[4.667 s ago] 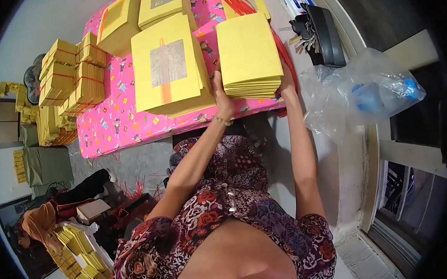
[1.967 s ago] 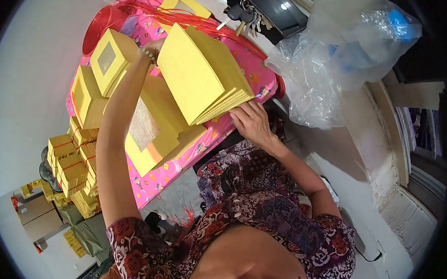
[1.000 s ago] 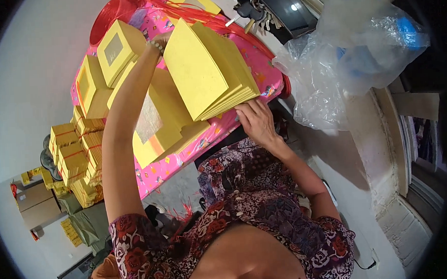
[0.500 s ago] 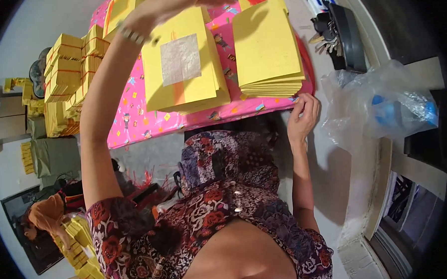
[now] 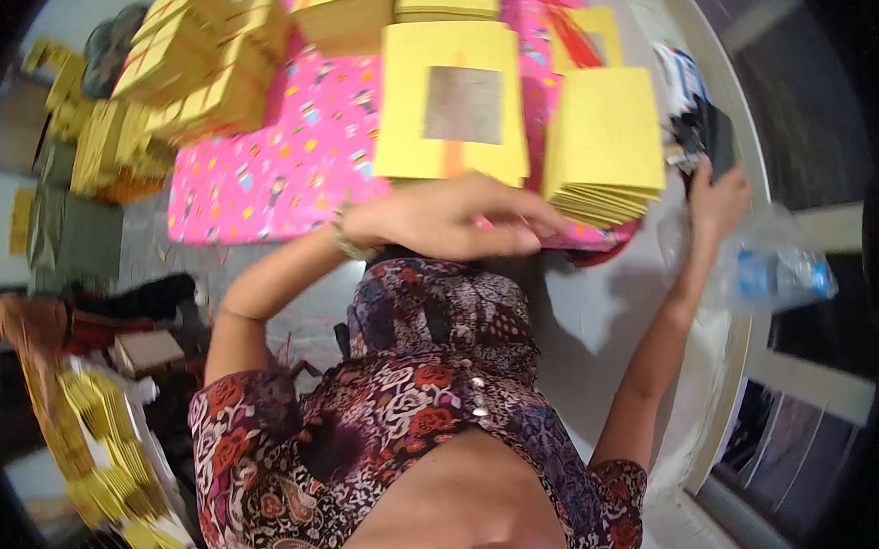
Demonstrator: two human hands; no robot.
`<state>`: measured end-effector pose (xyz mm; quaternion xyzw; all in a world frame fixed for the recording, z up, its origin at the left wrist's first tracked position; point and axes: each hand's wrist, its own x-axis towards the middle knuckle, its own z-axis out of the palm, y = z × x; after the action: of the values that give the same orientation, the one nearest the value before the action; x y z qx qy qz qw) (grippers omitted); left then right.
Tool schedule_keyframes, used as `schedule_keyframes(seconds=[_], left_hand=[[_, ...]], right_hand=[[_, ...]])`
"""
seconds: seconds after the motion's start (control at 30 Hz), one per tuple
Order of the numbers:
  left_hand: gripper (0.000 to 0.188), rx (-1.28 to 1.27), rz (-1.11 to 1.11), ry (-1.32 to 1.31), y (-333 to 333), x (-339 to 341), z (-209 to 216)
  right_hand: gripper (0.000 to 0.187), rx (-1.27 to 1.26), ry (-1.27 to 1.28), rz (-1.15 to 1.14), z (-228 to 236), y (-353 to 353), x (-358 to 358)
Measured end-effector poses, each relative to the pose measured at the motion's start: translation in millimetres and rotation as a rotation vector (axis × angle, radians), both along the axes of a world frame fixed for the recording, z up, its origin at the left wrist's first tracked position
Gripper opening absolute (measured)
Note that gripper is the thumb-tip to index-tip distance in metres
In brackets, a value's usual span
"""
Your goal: Folding and stacking sheets of yellow paper at a workstation.
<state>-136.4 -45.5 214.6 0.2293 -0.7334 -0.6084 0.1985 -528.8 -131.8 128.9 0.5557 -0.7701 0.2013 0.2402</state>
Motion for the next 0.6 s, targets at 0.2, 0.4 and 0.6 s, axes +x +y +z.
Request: schedule_keyframes(seconds=[0.2,0.4,0.6], left_hand=[[0.037,0.253,0.013,0.059,76.8,-10.3,-74.8],[0.038,0.343,0.252,0.093,118.8,2.2,-121.9],[0.038,0.347,0.403,0.023,127.5,30.4,-126.2]], right_hand=[[0.084,0.236,-0.030,-0.105,-42.7,-33.2,-48.8],[0.097,0.342,-0.058,-0.221,-40.8,-55.3,-78.9],[0.106,0.518,-0.357,-0.051,-17.0,-70.3,-86.8]])
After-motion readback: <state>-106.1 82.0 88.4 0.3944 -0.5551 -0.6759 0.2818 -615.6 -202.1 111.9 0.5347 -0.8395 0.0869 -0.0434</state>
